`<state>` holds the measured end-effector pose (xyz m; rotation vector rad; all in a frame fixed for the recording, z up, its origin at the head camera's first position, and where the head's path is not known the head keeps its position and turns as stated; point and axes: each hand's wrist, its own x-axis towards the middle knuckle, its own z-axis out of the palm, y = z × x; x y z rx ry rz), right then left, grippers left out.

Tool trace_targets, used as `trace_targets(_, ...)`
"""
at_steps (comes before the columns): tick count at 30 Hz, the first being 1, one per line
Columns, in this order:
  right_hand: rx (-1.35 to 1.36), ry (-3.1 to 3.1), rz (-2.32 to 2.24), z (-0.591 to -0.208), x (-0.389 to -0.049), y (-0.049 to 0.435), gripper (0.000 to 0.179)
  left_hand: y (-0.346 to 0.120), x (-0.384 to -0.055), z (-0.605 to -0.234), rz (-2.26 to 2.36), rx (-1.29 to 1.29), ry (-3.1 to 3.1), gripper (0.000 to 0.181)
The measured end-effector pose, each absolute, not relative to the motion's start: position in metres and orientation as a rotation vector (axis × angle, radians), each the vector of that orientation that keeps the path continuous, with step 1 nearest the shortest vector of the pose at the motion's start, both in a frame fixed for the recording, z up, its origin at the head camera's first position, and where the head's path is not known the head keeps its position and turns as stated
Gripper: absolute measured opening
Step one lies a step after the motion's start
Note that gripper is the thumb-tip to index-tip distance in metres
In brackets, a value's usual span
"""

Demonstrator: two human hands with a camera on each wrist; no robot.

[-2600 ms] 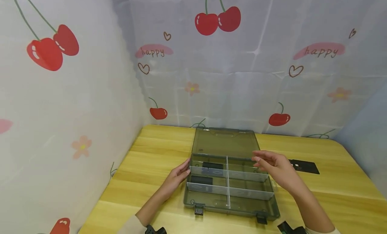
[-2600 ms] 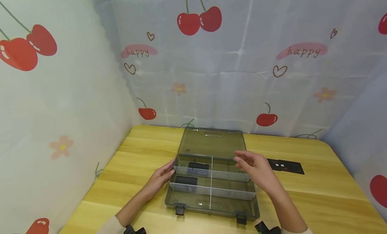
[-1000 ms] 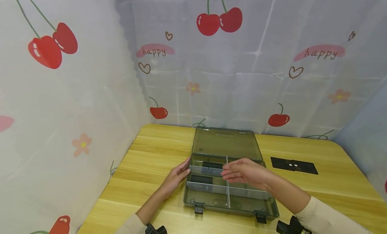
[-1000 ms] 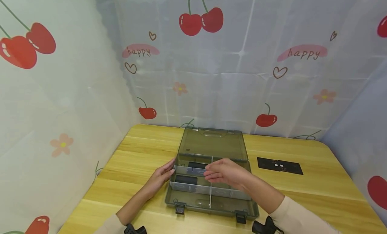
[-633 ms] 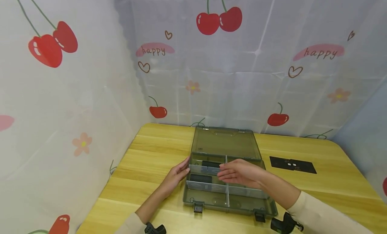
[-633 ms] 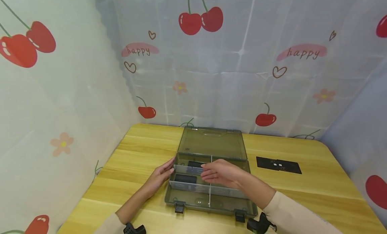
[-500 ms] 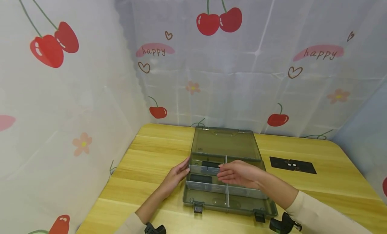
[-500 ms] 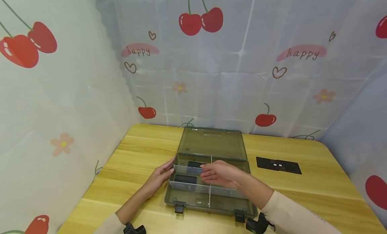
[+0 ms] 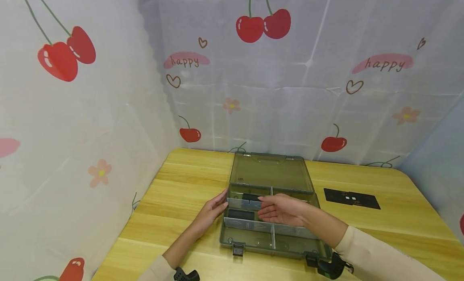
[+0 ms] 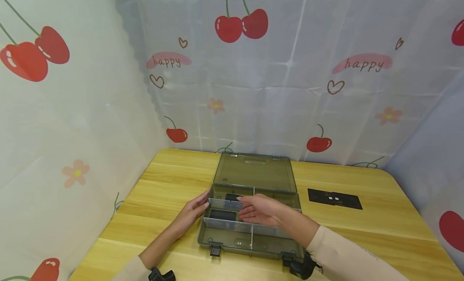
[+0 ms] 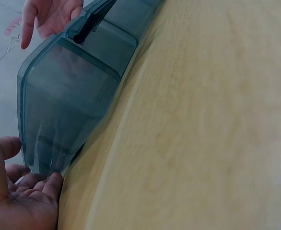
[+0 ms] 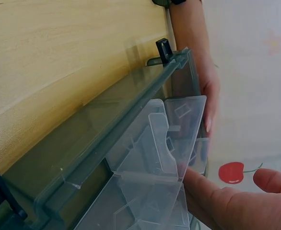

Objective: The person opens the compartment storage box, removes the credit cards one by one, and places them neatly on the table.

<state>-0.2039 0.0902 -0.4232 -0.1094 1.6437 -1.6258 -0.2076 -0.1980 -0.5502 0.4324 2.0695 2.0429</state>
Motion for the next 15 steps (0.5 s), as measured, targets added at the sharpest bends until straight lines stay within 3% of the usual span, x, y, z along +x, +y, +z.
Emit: trace_targets(15,-0.01,1.587,-1.607,-0.4277,-0.2103,0.0797,0.074,-0.1978,-0.206,-0.5472,2.043,0.43,2.068,0.061)
